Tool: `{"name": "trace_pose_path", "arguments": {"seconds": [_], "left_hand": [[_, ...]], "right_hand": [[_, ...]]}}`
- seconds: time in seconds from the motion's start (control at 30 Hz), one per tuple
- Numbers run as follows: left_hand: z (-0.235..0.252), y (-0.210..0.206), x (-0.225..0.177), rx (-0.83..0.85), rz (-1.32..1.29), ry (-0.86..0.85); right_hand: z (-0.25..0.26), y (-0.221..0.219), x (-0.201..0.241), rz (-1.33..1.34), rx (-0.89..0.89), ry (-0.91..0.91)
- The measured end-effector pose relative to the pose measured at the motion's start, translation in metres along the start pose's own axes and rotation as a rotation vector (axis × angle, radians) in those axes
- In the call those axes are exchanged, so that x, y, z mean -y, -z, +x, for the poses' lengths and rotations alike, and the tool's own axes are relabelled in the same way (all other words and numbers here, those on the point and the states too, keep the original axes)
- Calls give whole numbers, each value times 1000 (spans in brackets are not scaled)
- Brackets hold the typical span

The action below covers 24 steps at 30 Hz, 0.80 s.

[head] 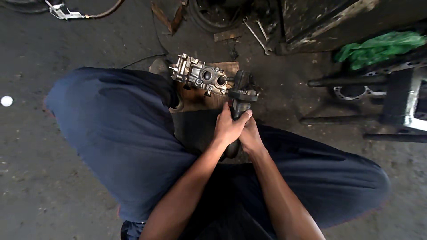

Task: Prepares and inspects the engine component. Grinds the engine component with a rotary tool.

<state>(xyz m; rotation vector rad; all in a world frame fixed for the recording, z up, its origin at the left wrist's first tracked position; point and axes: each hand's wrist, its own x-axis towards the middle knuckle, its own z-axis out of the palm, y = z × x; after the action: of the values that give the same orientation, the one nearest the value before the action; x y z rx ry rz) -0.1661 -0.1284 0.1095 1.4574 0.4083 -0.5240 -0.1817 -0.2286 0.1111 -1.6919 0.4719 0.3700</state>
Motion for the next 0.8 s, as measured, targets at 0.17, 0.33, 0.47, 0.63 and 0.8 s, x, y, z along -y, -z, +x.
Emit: {"name": "trace_pose_path", "arguments": {"seconds": [0.17, 0.33, 0.47, 0.63, 0.8], "left_hand": [[2, -2, 6, -15, -138, 7], [0, -4, 7, -26, -188, 17], [0, -5, 8, -32, -190, 19], [-1, -5, 8, -33, -206, 1], [-1, -6, 9, -34, -201, 13]], "right_hand": [[2, 0, -1, -55, -15, 8], [1, 1, -2, -77, -7, 28], [1, 1, -4, -58, -3, 32], [0, 2, -3, -71, 0, 37], [0, 1, -4, -92, -15, 19]]}}
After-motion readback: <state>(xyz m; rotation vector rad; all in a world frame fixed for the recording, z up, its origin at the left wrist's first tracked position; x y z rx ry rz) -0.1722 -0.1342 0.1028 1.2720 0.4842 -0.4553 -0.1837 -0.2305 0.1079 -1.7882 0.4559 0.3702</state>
